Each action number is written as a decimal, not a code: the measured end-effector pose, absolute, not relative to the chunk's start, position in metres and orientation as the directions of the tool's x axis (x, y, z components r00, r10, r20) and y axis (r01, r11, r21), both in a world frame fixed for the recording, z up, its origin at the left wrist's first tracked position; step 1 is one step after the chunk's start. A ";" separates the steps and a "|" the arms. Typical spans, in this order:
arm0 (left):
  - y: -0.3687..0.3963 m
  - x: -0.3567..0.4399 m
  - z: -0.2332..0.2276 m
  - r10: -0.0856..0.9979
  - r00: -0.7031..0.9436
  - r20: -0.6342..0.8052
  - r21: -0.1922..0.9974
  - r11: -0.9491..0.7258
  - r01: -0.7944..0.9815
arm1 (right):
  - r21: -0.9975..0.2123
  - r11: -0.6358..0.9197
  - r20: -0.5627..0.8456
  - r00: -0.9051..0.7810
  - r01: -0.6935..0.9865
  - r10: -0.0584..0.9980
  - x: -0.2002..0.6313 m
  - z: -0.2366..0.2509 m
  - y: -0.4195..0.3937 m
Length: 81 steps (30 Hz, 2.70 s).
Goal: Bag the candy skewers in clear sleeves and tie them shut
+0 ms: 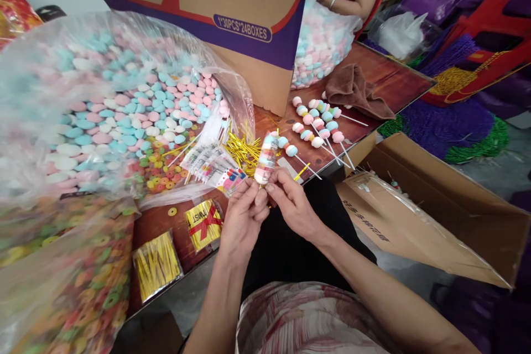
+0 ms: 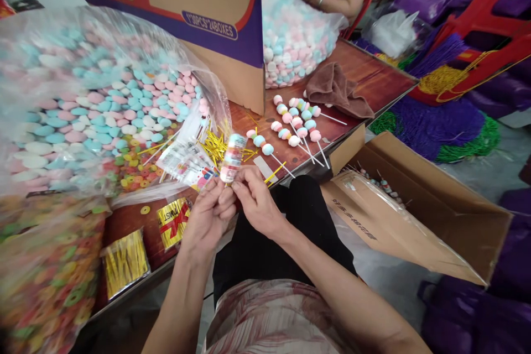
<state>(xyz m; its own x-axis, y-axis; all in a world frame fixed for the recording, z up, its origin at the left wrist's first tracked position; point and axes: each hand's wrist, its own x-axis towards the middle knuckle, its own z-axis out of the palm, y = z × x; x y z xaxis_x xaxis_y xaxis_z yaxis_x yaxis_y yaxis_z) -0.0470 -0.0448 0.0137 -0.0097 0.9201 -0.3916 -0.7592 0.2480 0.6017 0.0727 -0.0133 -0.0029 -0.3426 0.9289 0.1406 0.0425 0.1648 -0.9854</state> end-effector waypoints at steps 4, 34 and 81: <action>-0.047 -0.059 0.025 0.856 0.248 -0.453 0.424 0.452 -0.785 | -0.950 0.312 0.257 -0.532 0.014 0.806 0.082 0.009 -0.003; -0.043 -0.032 0.017 0.874 0.059 -0.482 0.457 0.308 -0.834 | -0.534 0.699 0.584 -0.390 0.476 0.712 0.090 0.005 -0.007; -0.010 -0.132 -0.027 0.837 -0.502 0.218 0.651 0.258 0.714 | -0.998 0.052 0.051 -0.046 0.023 0.998 0.112 0.005 -0.038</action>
<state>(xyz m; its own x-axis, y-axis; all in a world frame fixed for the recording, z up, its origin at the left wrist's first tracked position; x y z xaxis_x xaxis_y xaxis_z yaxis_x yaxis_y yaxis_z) -0.1318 -0.0104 -0.0270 -0.5023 0.8367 0.2185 0.7138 0.2585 0.6510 0.1122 -0.0381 0.0045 -0.0464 0.9976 0.0512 0.0233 0.0524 -0.9984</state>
